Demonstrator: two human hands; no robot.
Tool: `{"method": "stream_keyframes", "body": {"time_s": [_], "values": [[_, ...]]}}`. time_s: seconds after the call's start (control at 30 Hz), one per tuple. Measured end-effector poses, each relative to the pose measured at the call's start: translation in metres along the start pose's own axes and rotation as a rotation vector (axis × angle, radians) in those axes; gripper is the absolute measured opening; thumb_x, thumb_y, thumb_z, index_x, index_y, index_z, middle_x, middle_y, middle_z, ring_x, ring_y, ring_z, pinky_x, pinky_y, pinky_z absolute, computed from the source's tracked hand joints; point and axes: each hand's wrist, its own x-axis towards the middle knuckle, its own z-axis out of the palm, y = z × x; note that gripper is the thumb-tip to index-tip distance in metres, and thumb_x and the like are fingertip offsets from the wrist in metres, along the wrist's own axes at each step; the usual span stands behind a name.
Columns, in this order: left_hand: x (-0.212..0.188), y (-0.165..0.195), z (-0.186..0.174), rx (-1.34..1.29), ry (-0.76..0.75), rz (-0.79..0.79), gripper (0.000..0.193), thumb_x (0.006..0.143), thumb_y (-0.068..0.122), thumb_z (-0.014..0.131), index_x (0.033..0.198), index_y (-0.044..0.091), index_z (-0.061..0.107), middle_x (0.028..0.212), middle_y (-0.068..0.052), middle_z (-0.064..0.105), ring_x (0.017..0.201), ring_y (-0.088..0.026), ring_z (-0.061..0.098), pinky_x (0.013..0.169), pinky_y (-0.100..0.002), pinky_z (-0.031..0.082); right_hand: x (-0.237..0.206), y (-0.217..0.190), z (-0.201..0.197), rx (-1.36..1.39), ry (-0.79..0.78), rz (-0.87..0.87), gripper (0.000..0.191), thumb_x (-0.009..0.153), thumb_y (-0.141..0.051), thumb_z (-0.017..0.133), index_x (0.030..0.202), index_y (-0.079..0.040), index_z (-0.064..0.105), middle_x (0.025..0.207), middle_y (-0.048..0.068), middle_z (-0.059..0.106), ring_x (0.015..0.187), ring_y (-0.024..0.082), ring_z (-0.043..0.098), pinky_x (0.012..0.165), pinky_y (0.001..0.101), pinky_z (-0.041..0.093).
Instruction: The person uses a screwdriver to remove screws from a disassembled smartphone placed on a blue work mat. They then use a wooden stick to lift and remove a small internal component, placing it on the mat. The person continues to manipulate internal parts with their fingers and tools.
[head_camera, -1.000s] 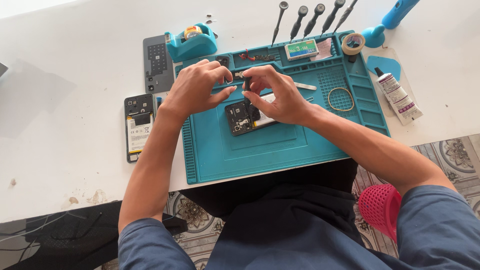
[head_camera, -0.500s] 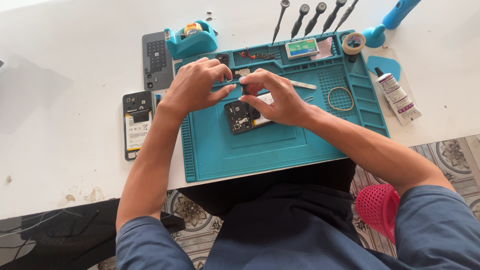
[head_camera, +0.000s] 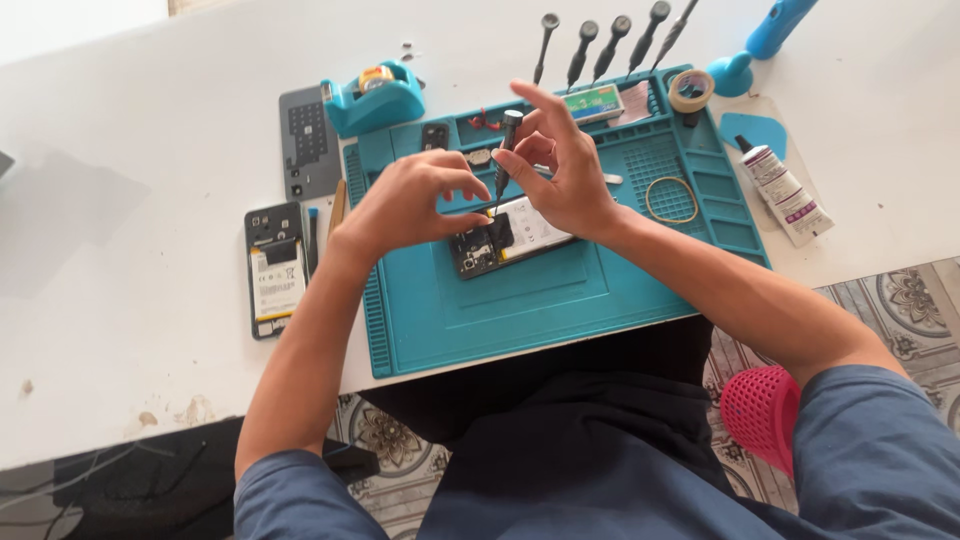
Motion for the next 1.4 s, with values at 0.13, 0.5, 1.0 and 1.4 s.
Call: {"method": "stream_keyframes", "body": {"time_s": [0.13,0.5,1.0,1.4], "values": [[0.0033,0.0047,0.0043,-0.067,0.022,0.0,0.014,0.084,0.024,0.086,0.093,0.015,0.079,0.09,-0.002,0.07,0.086,-0.021,0.068,0.073,-0.037,0.055,0.001,0.0005,-0.0037,-0.006,0.014,-0.022,0.045,0.108,-0.007,0.072,0.146,-0.005,0.049,0.102,0.007,0.066,0.093,0.014,0.074,0.082,0.0267,0.064],[0.005,0.006,0.0099,-0.023,-0.004,-0.052,0.008,0.087,0.02,0.083,0.091,0.015,0.079,0.087,-0.001,0.07,0.082,-0.019,0.068,0.069,-0.035,0.055,0.0005,0.0006,-0.007,-0.034,0.042,-0.097,0.041,0.107,-0.008,0.072,0.142,-0.006,0.049,0.103,0.008,0.068,0.095,0.014,0.075,0.085,0.0275,0.065],[0.0043,0.0036,0.0113,-0.041,0.003,-0.078,0.012,0.092,0.02,0.078,0.097,0.01,0.074,0.093,-0.005,0.073,0.079,-0.02,0.07,0.07,-0.036,0.056,0.0025,-0.0004,-0.0097,-0.075,0.04,-0.126,0.041,0.107,-0.01,0.073,0.14,-0.005,0.05,0.102,0.008,0.071,0.095,0.014,0.075,0.086,0.0291,0.065],[0.0051,0.005,0.0115,-0.053,0.001,-0.098,0.013,0.092,0.021,0.078,0.097,0.01,0.074,0.094,-0.005,0.074,0.078,-0.02,0.07,0.07,-0.035,0.056,0.0028,-0.0035,-0.0111,-0.077,0.05,-0.14,0.041,0.107,-0.009,0.073,0.14,-0.005,0.049,0.103,0.009,0.071,0.096,0.014,0.074,0.088,0.0296,0.065]]}}
